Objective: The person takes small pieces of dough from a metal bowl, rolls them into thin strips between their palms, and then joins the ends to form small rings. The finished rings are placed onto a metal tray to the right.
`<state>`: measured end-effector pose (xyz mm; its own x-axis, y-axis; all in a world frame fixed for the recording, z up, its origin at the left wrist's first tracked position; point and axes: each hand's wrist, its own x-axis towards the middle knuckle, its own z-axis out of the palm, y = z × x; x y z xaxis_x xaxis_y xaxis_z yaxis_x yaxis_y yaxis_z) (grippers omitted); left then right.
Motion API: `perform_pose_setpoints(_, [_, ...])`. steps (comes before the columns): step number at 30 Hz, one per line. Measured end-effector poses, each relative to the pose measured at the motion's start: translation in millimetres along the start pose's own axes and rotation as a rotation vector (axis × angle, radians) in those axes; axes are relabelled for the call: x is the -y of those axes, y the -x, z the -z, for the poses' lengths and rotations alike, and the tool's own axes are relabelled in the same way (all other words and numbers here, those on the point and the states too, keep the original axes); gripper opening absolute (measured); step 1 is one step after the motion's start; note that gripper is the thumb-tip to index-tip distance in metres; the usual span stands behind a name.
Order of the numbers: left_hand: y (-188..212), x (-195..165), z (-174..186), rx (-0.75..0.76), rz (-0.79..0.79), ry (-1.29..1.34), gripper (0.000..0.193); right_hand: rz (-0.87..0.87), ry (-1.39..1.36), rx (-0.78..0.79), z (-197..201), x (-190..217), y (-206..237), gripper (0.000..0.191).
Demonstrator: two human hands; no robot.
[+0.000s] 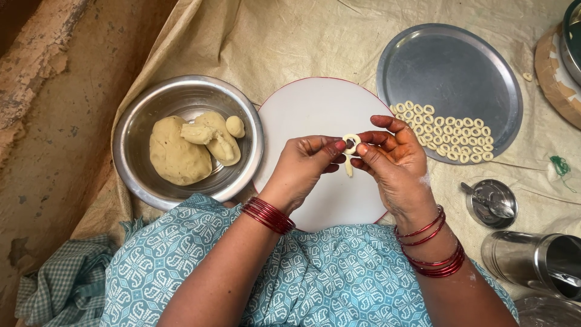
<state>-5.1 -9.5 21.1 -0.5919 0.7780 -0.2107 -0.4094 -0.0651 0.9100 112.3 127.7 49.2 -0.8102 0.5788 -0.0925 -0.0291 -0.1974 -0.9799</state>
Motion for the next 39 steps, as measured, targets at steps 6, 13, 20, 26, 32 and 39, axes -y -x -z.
perform_pose_setpoints(6, [-2.4, 2.0, 2.2, 0.042, 0.071, 0.198, 0.032, 0.024, -0.045, 0.005, 1.2, 0.2, -0.2, 0.047])
perform_pose_setpoints(13, [-2.4, 7.5, -0.8, -0.039, -0.106, -0.074, 0.031, 0.051, 0.026, 0.024, -1.9, -1.7, 2.6, 0.047])
perform_pose_setpoints(20, [-2.3, 1.7, -0.8, -0.028, 0.017, 0.018, 0.035, 0.03, -0.048, 0.001, 1.1, 1.0, 0.6, 0.046])
perform_pose_setpoints(26, [-1.9, 10.1, -0.9, -0.025, -0.073, -0.049, 0.031, 0.031, -0.048, 0.019, 0.3, -2.8, 0.8, 0.046])
perform_pose_setpoints(32, [-3.9, 10.3, 1.7, -0.072, -0.025, 0.015, 0.03, -0.028, -0.068, 0.018, -2.5, -9.3, -1.8, 0.049])
perform_pose_setpoints(39, [-2.6, 7.8, -1.0, -0.07, -0.061, -0.069, 0.027, -0.052, -0.079, 0.028, -3.1, -11.5, -2.7, 0.046])
